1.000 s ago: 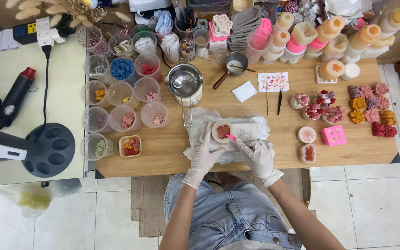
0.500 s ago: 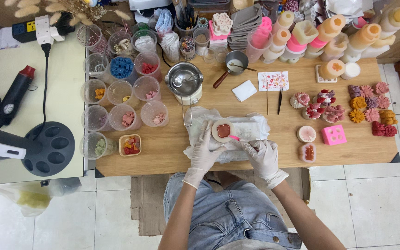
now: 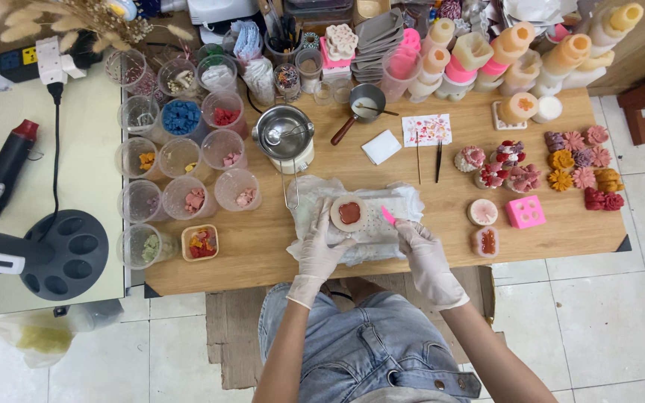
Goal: The person prepares a candle by adding melted wax to a mold with a spoon, then adds green wax pieces to a melting pot using their hands and a small stick.
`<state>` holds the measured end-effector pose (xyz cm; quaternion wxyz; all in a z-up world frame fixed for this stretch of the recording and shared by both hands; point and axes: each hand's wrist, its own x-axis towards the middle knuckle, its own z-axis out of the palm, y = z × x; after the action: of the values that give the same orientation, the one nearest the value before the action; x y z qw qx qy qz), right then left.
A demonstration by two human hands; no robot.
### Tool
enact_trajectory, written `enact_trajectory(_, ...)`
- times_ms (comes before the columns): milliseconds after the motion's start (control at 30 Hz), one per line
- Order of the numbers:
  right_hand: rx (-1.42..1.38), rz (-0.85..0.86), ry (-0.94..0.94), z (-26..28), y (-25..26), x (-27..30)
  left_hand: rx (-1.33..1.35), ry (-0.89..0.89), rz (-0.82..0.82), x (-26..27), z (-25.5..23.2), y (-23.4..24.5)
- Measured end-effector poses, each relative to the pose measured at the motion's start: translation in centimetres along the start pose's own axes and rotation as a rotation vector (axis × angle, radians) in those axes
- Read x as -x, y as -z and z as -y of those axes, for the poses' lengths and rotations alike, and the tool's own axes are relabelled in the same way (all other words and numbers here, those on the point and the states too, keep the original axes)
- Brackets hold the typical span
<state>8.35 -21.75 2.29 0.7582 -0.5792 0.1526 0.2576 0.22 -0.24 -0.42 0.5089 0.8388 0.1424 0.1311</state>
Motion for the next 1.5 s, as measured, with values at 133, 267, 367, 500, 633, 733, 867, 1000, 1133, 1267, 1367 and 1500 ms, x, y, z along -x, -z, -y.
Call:
enact_trajectory(133, -0.106, 0.036, -0.105, 0.6, 0.5, -0.3, 0.032, 0.026, 0.021, 0.0, -0.4, 0.0)
enact_trajectory(267, -0.050, -0.052, -0.052, 1.1, 3.1, -4.1, 0.032, 0.033, 0.029, 0.1, -1.1, 0.5)
enact_trajectory(367, 0.079, -0.195, 0.011, 0.9, 6.2, -9.9, 0.029, 0.003, 0.018, 0.1, -1.5, 0.8)
enact_trajectory(500, 0.216, -0.308, 0.035, 1.3, 7.2, -18.4, 0.006, 0.011, 0.019, 0.0, -1.9, 1.0)
enact_trajectory(633, 0.576, -0.339, 0.227, 1.8, 6.1, -23.3, -0.001, 0.023, 0.026, 0.0, -2.2, 1.0)
enact_trajectory(733, 0.798, -0.325, 0.209, 2.1, 5.2, -25.3, 0.006, 0.043, 0.023, 0.0, -2.5, 1.1)
enact_trajectory(867, 0.864, -0.299, 0.112, 2.1, 3.6, -27.0, 0.028, 0.088, 0.029, -0.1, -1.2, 0.5)
enact_trajectory(1000, 0.860, -0.316, 0.086, 2.0, 2.6, -28.3, -0.015, 0.022, 0.074, -0.8, 2.4, -0.9)
enact_trajectory(1133, 0.867, -0.477, 0.216, 2.2, 2.3, -28.4, -0.079, -0.054, 0.190, -1.0, 6.5, -1.4)
enact_trajectory(1267, 0.738, -0.471, 0.302, 2.1, 2.1, -26.3, -0.059, -0.103, 0.167, -0.9, 8.0, -1.3)
enact_trajectory(1367, 0.675, -0.339, 0.482, 3.9, 0.2, -20.6, -0.059, -0.080, 0.110, -0.7, 6.4, -1.4)
enact_trajectory(1500, 1.003, 0.342, 0.468, 7.4, -4.6, -8.8, -0.044, 0.080, 0.057, -0.3, 2.9, -0.9)
